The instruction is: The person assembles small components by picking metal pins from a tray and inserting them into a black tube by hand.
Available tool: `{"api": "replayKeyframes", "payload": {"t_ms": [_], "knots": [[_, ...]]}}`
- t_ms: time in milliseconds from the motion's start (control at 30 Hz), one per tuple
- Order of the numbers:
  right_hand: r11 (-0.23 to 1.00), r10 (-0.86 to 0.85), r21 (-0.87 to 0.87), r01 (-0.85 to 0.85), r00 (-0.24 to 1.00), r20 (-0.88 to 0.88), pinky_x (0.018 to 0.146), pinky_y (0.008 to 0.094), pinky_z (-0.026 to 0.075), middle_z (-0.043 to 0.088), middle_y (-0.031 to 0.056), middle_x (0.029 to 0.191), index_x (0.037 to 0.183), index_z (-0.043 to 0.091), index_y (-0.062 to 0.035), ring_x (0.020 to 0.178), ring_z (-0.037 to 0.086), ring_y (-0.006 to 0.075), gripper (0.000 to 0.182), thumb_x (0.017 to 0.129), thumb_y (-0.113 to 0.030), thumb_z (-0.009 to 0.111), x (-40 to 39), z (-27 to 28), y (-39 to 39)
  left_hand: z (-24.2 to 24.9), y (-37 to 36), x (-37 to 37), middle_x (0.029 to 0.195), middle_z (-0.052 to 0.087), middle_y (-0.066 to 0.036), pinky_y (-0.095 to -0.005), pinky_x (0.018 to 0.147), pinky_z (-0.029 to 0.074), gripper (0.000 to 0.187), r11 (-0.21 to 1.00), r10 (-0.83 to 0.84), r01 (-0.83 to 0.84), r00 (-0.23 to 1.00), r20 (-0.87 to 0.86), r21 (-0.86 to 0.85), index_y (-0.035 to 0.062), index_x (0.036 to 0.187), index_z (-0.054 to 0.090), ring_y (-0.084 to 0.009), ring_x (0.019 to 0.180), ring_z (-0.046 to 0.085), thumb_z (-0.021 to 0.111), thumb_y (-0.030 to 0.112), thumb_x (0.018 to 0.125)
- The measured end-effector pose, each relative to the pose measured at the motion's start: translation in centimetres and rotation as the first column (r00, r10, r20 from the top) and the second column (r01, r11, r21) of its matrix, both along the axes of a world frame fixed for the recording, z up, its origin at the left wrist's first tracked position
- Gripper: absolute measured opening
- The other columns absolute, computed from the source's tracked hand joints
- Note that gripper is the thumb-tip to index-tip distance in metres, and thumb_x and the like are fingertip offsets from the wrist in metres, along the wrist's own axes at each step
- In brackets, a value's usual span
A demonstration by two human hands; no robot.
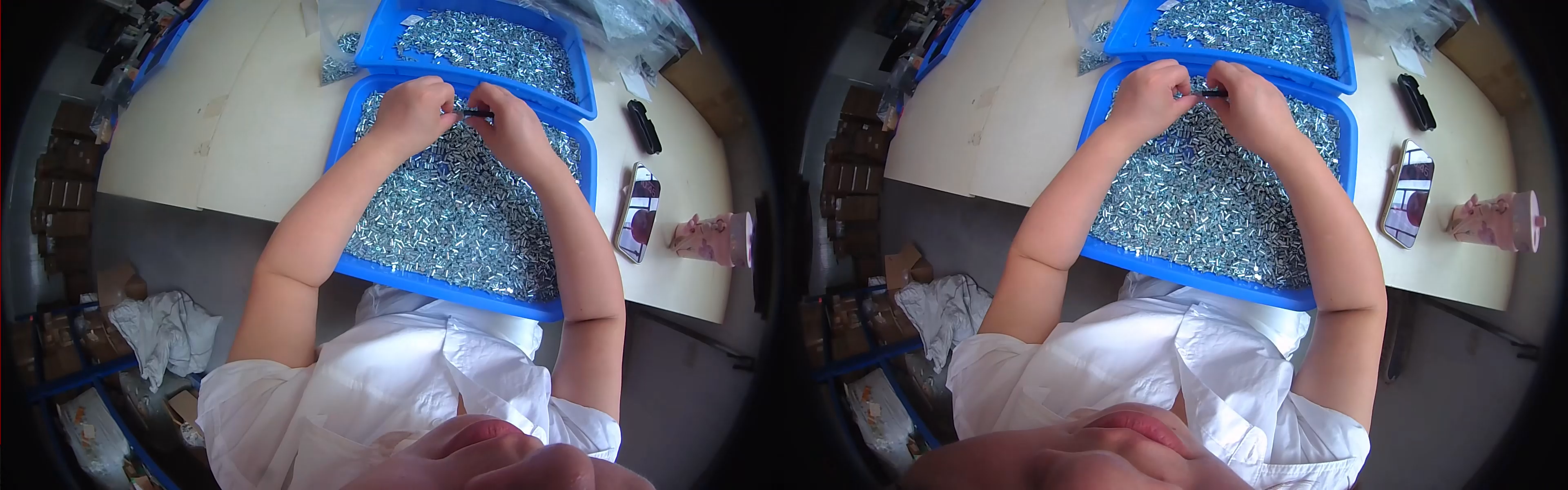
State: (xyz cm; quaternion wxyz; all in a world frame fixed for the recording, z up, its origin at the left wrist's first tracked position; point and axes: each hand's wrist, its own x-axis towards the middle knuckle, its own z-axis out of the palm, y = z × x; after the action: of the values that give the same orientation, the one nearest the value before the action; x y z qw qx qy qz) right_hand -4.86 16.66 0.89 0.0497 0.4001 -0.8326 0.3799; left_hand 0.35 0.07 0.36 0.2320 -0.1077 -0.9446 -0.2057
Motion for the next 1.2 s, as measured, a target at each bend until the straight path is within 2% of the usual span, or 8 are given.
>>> {"api": "replayKeyframes", "payload": {"t_ms": [133, 333, 433, 567, 800, 900, 1000, 1200], "knots": [[0.978, 0.005, 0.206, -0.003, 1.0, -0.01, 0.064, 0.0399, 0.046, 0.06, 0.012, 0.084, 0.085, 0.058, -0.0059, 0.075, 0.058, 0.0313, 0.013, 0.079, -0.017, 0.06, -0.3, 0.1, 0.1, 0.0, -0.1, 0.1, 0.067, 0.053, -0.006, -0.0353, 0.052, 0.043, 0.02, 0.999, 0.005, -0.004, 1.0, -0.026, 0.037, 0.0065, 0.063, 0.052, -0.0252, 0.063, 0.055, 0.071, 0.014, 0.062], [0.999, 0.033, 0.019, -0.034, 0.998, 0.056, 0.065, 0.0401, 0.045, 0.06, 0.014, 0.081, 0.08, 0.059, -0.0033, 0.077, 0.058, 0.0321, 0.014, 0.079, -0.017, 0.058, 0.1, 0.3, 0.1, -0.4, 0.0, 0.0, 0.067, 0.053, -0.005, -0.0357, 0.053, 0.043, 0.019, 1.0, -0.011, 0.011, 1.0, -0.008, 0.028, 0.0079, 0.063, 0.053, -0.0247, 0.065, 0.056, 0.07, 0.015, 0.062], [0.987, 0.028, 0.16, -0.031, 0.999, 0.024, 0.065, 0.0385, 0.046, 0.058, 0.0136, 0.082, 0.083, 0.06, -0.0033, 0.076, 0.057, 0.0323, 0.013, 0.079, -0.016, 0.058, -0.3, 0.2, 0.2, -0.4, 0.0, 0.0, 0.067, 0.053, -0.005, -0.0359, 0.053, 0.043, 0.019, 0.999, 0.001, 0.0, 1.0, -0.014, 0.037, 0.0082, 0.064, 0.054, -0.0247, 0.065, 0.056, 0.07, 0.016, 0.062], [0.998, 0.058, 0.028, -0.06, 0.997, 0.06, 0.064, 0.0378, 0.045, 0.059, 0.013, 0.081, 0.085, 0.059, -0.0037, 0.074, 0.058, 0.0301, 0.012, 0.077, -0.013, 0.061, 0.3, 0.8, -0.1, -0.5, -0.1, 0.0, 0.067, 0.054, -0.005, -0.0365, 0.053, 0.044, 0.019, 0.998, -0.004, 0.005, 1.0, -0.011, 0.067, 0.008, 0.065, 0.054, -0.0251, 0.064, 0.056, 0.07, 0.016, 0.062], [0.977, 0.027, 0.21, -0.035, 0.999, 0.045, 0.062, 0.0393, 0.044, 0.059, 0.0154, 0.077, 0.082, 0.057, -0.0014, 0.072, 0.057, 0.0324, 0.013, 0.081, -0.015, 0.058, -0.5, 0.3, 0.1, -0.2, -0.1, 0.1, 0.067, 0.054, -0.005, -0.036, 0.053, 0.043, 0.021, 0.997, -0.022, 0.023, 1.0, -0.018, 0.079, 0.0077, 0.067, 0.055, -0.0243, 0.063, 0.056, 0.072, 0.02, 0.063], [0.995, 0.027, 0.095, -0.027, 1.0, 0.001, 0.063, 0.0402, 0.043, 0.058, 0.0168, 0.077, 0.082, 0.058, -0.001, 0.072, 0.056, 0.034, 0.015, 0.083, -0.016, 0.055, -0.6, 0.5, 0.3, 0.0, -0.1, 0.1, 0.064, 0.052, -0.005, -0.0329, 0.054, 0.041, 0.023, 0.974, -0.006, 0.006, 1.0, -0.002, 0.226, 0.0071, 0.07, 0.059, -0.0201, 0.06, 0.054, 0.068, 0.028, 0.073], [0.999, -0.003, 0.038, 0.002, 1.0, 0.028, 0.063, 0.0392, 0.044, 0.059, 0.0175, 0.079, 0.083, 0.058, -0.0013, 0.072, 0.056, 0.0345, 0.016, 0.084, -0.017, 0.055, -0.7, 1.1, 0.6, -0.9, -0.6, -0.7, 0.064, 0.056, -0.006, -0.0276, 0.055, 0.039, 0.036, 0.845, -0.134, -0.039, 0.95, 0.282, 0.534, 0.0052, 0.072, 0.063, -0.0121, 0.059, 0.05, 0.052, 0.036, 0.087], [1.0, -0.011, 0.014, 0.01, 1.0, 0.019, 0.062, 0.0388, 0.044, 0.058, 0.0174, 0.078, 0.083, 0.058, -0.0014, 0.071, 0.056, 0.0344, 0.016, 0.084, -0.017, 0.055, -0.8, 0.9, 0.4, -1.2, -0.3, -0.7, 0.061, 0.041, 0.005, -0.0222, 0.051, 0.033, 0.012, 0.793, -0.174, 0.067, 0.977, 0.121, 0.606, 0.0053, 0.086, 0.06, -0.0053, 0.056, 0.036, 0.062, 0.016, 0.081]]}}
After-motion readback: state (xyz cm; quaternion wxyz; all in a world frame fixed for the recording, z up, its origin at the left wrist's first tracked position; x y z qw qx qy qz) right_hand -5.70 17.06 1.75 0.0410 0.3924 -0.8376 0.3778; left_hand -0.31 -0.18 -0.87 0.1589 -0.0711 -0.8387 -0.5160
